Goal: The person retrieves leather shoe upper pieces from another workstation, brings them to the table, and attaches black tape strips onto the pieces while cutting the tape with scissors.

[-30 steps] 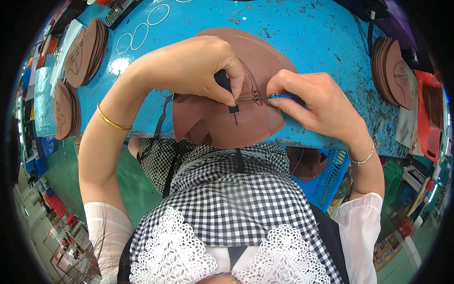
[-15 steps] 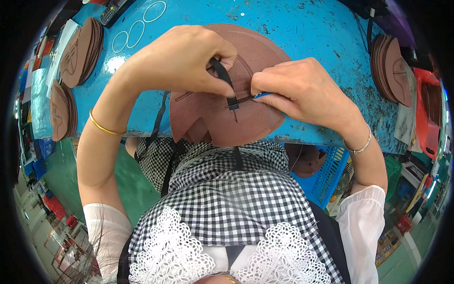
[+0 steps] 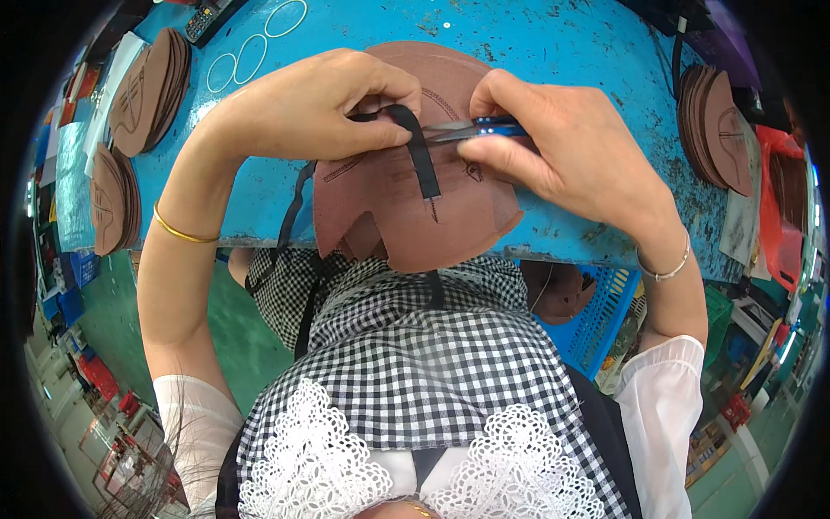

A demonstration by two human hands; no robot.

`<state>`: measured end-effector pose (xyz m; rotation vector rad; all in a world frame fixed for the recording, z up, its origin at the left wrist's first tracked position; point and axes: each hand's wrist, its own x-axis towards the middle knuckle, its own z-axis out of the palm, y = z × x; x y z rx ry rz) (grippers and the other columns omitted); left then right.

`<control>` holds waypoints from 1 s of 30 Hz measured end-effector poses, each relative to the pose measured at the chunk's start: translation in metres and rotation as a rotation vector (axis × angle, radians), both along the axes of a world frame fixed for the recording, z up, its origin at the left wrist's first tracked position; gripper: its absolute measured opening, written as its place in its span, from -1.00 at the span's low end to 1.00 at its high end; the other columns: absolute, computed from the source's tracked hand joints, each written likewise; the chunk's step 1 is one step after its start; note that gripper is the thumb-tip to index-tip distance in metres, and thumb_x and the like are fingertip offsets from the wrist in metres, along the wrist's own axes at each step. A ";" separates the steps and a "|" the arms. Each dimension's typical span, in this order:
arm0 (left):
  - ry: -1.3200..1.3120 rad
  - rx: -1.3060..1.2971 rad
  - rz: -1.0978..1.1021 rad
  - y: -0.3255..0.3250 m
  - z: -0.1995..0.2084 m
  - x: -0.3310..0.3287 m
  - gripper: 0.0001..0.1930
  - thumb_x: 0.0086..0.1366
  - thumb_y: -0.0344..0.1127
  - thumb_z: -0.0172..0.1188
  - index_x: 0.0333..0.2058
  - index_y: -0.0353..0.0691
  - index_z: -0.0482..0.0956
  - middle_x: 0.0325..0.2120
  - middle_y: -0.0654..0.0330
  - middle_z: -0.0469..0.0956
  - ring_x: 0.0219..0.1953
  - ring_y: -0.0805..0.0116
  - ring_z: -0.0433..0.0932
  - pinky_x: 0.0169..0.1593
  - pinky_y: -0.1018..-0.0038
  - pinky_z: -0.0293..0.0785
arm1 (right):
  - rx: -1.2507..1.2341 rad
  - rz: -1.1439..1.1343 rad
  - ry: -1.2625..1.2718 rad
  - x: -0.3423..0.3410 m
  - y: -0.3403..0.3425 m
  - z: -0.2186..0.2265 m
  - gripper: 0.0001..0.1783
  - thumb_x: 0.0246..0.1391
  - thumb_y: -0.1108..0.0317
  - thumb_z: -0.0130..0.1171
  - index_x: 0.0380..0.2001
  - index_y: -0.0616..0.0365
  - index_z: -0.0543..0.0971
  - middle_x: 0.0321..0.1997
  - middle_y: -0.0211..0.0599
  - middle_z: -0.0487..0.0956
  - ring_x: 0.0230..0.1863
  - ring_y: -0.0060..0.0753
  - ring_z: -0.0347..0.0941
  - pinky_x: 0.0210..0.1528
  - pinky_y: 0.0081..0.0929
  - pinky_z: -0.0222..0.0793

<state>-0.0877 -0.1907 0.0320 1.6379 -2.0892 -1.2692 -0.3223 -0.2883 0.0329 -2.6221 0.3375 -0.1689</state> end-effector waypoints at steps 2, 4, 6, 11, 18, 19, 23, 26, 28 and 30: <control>0.006 -0.028 -0.010 -0.002 -0.004 -0.001 -0.86 0.20 -0.35 0.16 -0.34 -0.30 0.55 -0.61 0.14 0.40 -0.57 0.35 0.29 -0.45 0.40 0.28 | 0.008 0.008 0.004 0.000 -0.002 -0.005 -0.72 0.18 0.08 0.18 -0.34 0.07 0.50 -0.51 -0.30 0.54 -0.51 -0.23 0.47 -0.46 -0.34 0.33; 0.020 -0.071 -0.006 0.000 -0.007 -0.003 -0.86 0.20 -0.35 0.16 -0.33 -0.30 0.55 -0.59 0.14 0.40 -0.57 0.35 0.29 -0.45 0.40 0.27 | 0.016 0.022 0.007 0.004 -0.003 -0.008 -0.67 0.20 0.03 0.16 -0.33 0.08 0.50 -0.53 -0.29 0.53 -0.52 -0.24 0.47 -0.47 -0.35 0.31; 0.034 -0.113 0.001 0.003 -0.008 -0.003 -0.85 0.19 -0.35 0.16 -0.31 -0.31 0.54 -0.58 0.14 0.40 -0.57 0.35 0.28 -0.45 0.41 0.27 | 0.134 0.011 0.078 0.008 -0.002 -0.006 -0.68 0.18 0.03 0.19 -0.33 0.08 0.51 -0.57 -0.30 0.52 -0.55 -0.23 0.46 -0.47 -0.34 0.31; 0.072 -0.149 0.009 0.004 -0.012 0.002 -0.86 0.21 -0.35 0.15 -0.30 -0.29 0.53 -0.57 0.19 0.37 -0.54 0.40 0.28 -0.43 0.44 0.26 | 0.164 -0.018 0.067 0.009 0.001 0.003 -0.73 0.15 0.12 0.22 -0.34 0.08 0.49 -0.59 -0.31 0.51 -0.54 -0.23 0.46 -0.48 -0.35 0.31; 0.201 -0.122 0.156 0.009 -0.015 0.002 -0.86 0.23 -0.36 0.13 -0.30 -0.30 0.54 -0.53 0.36 0.41 -0.45 0.61 0.31 -0.35 0.58 0.28 | -0.299 0.123 -0.091 0.008 0.055 0.005 -0.69 -0.05 0.34 0.23 -0.20 0.22 0.51 -0.29 -0.22 0.62 -0.48 -0.35 0.57 -0.51 -0.47 0.47; 0.280 -0.177 0.225 0.008 -0.018 0.002 -0.85 0.25 -0.34 0.15 -0.29 -0.31 0.55 -0.52 0.40 0.41 -0.43 0.64 0.32 -0.33 0.62 0.29 | -0.384 0.082 -0.011 0.012 0.070 0.001 -0.63 -0.07 0.31 0.23 -0.17 0.27 0.51 -0.27 -0.17 0.63 -0.48 -0.39 0.58 -0.54 -0.51 0.48; 0.416 -0.251 0.495 0.015 -0.007 0.004 -0.84 0.30 -0.29 0.18 -0.28 -0.27 0.59 -0.50 0.49 0.43 -0.47 0.73 0.29 -0.38 0.70 0.24 | -0.418 -0.043 0.185 0.016 0.103 -0.006 -0.67 -0.02 0.39 0.25 -0.13 0.24 0.57 -0.05 -0.12 0.63 -0.49 -0.27 0.60 -0.47 -0.40 0.53; 0.462 -0.201 0.527 0.020 0.011 0.022 -0.85 0.31 -0.32 0.23 -0.22 -0.27 0.64 -0.51 0.41 0.53 -0.51 0.72 0.33 -0.41 0.72 0.25 | -0.573 -0.068 0.146 0.018 0.093 -0.009 -0.65 0.00 0.33 0.26 -0.12 0.24 0.57 -0.12 -0.10 0.65 -0.57 -0.22 0.58 -0.53 -0.38 0.50; 0.555 -0.238 0.694 0.024 0.022 0.025 -0.85 0.26 -0.38 0.32 -0.26 -0.35 0.67 -0.50 0.35 0.57 -0.47 0.66 0.46 -0.36 0.72 0.38 | -0.229 -0.031 -0.061 0.018 0.063 -0.002 -0.69 0.05 0.36 0.22 -0.12 0.24 0.58 -0.20 -0.05 0.67 -0.52 -0.18 0.59 -0.49 -0.43 0.49; 0.392 -0.304 0.601 0.035 0.025 0.034 -0.86 0.31 -0.34 0.23 -0.27 -0.29 0.65 -0.52 0.39 0.57 -0.54 0.71 0.31 -0.43 0.71 0.23 | 0.259 -0.329 -0.260 0.005 0.028 -0.005 -0.72 0.16 0.27 0.18 -0.11 0.16 0.60 -0.27 -0.17 0.67 -0.30 -0.48 0.63 -0.35 -0.53 0.50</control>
